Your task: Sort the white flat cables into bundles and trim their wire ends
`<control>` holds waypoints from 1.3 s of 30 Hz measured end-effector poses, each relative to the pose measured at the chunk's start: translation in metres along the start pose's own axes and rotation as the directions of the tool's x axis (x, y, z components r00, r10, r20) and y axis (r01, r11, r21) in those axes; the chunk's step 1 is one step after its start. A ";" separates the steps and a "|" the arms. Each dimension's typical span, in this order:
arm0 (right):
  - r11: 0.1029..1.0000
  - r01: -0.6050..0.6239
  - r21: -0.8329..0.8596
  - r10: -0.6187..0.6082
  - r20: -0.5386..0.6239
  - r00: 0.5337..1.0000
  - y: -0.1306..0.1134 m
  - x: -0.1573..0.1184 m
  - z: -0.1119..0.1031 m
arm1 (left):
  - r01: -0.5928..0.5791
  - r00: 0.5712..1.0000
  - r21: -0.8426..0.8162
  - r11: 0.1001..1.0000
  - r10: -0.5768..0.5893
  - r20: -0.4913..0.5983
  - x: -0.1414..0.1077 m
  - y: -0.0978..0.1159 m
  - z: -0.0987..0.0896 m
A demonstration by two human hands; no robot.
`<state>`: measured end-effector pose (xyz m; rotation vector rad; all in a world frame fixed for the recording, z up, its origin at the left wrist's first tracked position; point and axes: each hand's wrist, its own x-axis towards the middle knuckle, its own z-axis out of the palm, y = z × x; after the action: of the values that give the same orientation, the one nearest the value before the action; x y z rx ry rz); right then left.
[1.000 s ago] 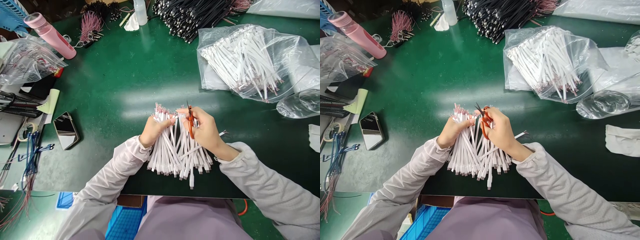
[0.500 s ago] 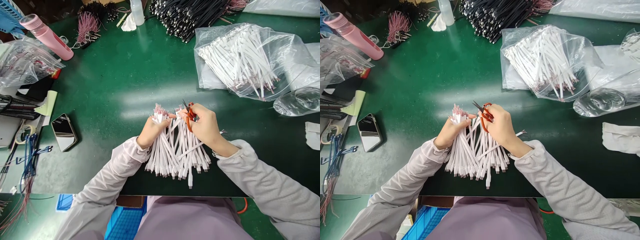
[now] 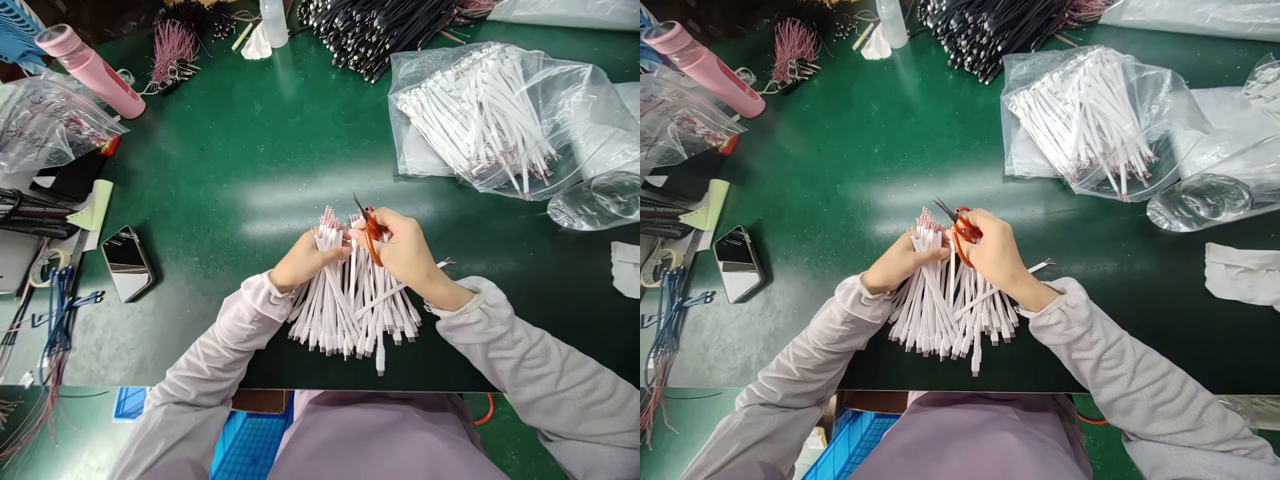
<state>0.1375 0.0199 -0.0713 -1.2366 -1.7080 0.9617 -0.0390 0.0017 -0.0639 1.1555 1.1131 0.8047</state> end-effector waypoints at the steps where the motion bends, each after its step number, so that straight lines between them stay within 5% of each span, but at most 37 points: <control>1: 0.999 0.014 -0.034 -0.015 -0.025 1.000 0.001 0.000 -0.002 | 0.030 0.999 0.003 1.000 -0.030 0.045 -0.001 0.002 -0.003; 11: 0.988 -0.061 0.144 0.064 -0.014 0.998 -0.006 -0.002 -0.002 | 0.077 0.996 -0.163 0.984 -0.083 -0.029 0.001 -0.004 0.006; 18: 1.000 -0.003 0.022 0.004 -0.043 0.999 -0.006 -0.004 -0.002 | 0.076 0.986 -0.169 0.983 -0.099 -0.134 0.001 -0.008 0.012; 28: 0.988 0.054 -0.144 -0.067 -0.091 0.994 0.004 -0.002 -0.008 | 0.204 0.979 -0.277 0.939 -0.197 0.050 -0.003 0.003 -0.002; 33: 0.964 0.121 -0.236 -0.154 -0.127 0.980 0.001 -0.005 -0.009 | 0.100 0.987 -0.244 0.965 -0.127 -0.099 -0.003 -0.004 0.001; 39: 0.996 0.048 -0.081 -0.054 -0.063 0.997 -0.007 -0.008 0.001 | 0.026 0.982 -0.133 0.991 -0.050 -0.184 -0.004 -0.007 0.009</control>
<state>0.1358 0.0105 -0.0671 -1.2557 -1.7326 0.8216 -0.0321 -0.0059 -0.0701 0.9619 1.2153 0.9567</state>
